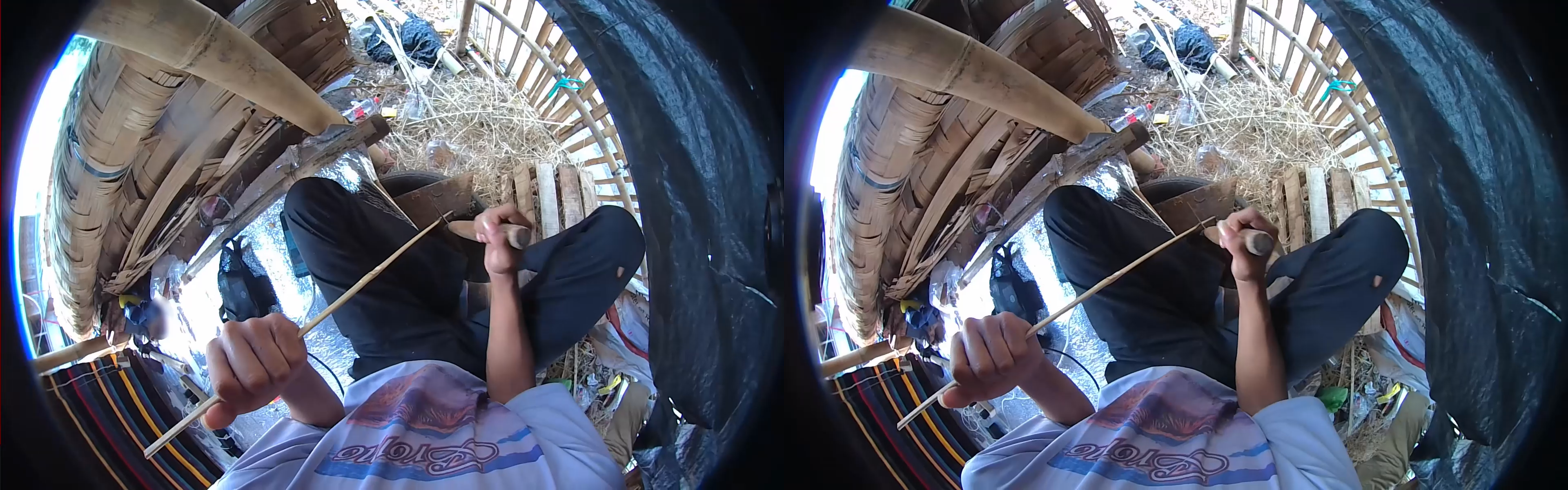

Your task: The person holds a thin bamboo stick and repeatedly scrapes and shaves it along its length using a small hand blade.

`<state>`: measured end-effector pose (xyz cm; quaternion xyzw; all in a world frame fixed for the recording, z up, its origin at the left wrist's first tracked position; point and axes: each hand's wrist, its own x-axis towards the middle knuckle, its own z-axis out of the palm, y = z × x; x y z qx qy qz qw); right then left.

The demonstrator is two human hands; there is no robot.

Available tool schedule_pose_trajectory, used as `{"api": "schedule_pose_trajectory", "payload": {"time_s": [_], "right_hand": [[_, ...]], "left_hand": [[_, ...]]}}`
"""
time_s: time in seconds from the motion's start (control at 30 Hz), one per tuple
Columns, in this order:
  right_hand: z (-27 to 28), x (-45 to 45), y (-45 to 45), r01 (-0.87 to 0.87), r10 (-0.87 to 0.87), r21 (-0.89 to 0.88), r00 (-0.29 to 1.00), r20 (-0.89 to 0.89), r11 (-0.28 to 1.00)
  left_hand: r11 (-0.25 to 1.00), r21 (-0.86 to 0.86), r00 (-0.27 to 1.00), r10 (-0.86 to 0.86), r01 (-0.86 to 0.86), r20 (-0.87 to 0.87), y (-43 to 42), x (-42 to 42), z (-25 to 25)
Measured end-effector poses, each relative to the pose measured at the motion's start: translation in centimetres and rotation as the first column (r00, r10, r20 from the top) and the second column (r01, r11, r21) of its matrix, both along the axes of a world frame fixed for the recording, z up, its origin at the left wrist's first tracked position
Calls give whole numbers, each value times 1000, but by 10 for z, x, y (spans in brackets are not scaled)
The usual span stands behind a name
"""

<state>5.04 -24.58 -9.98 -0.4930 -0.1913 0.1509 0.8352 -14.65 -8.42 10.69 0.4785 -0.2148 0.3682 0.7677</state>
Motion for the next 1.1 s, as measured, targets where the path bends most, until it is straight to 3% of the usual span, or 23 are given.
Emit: {"api": "schedule_pose_trajectory", "payload": {"time_s": [0.07,0.13,0.23,0.27,0.4,0.47,0.53,0.6,0.67,0.73,0.8,0.87,0.93,1.0,1.07,1.1], "right_hand": [[-24,3,1,57,-27,-211,989,145,976],[-10,6,5,40,-31,-169,998,54,985],[20,5,-3,-8,30,186,993,-111,982],[17,4,-2,20,5,193,992,-130,981],[-20,3,8,90,-92,-130,996,-8,987],[-6,2,6,36,-33,-166,999,21,985],[-1,0,2,6,-6,-11,1000,-10,1000],[-9,-5,-1,25,-27,-40,999,-40,999],[-22,-2,3,111,-30,-360,974,223,926],[-16,-2,4,102,-25,-366,978,209,925],[-7,-2,0,30,-41,-107,994,-99,994],[-6,-3,2,28,-32,-28,985,-169,999],[-14,0,9,146,-91,-391,983,157,909],[-12,-1,14,75,-58,-370,997,59,926],[-6,0,11,99,-102,-231,995,0,968],[-10,1,9,83,-87,-76,995,-51,994]], "left_hand": [[999,32,999,-32,32,11,-4,2,1],[997,45,998,-59,58,26,-6,6,0],[996,63,998,-63,62,13,-3,3,2],[997,54,998,-60,60,12,-4,1,1],[997,48,998,-57,56,24,-8,2,0],[998,57,999,-40,39,11,-8,2,1],[998,55,999,-40,40,9,-6,0,0],[999,42,1000,-29,29,-6,-7,-5,0],[999,33,999,-28,27,18,-8,0,-2],[999,46,1000,-5,4,21,-8,2,-1],[998,56,1000,3,-4,14,-5,2,0],[999,52,1000,-5,5,-1,-5,-2,0],[999,48,1000,-21,21,1,-3,-2,-1],[998,56,1000,-19,19,13,-2,3,-1],[998,66,1000,7,-7,-3,-1,0,-1],[998,62,1000,2,-2,2,0,-1,-1]]}}
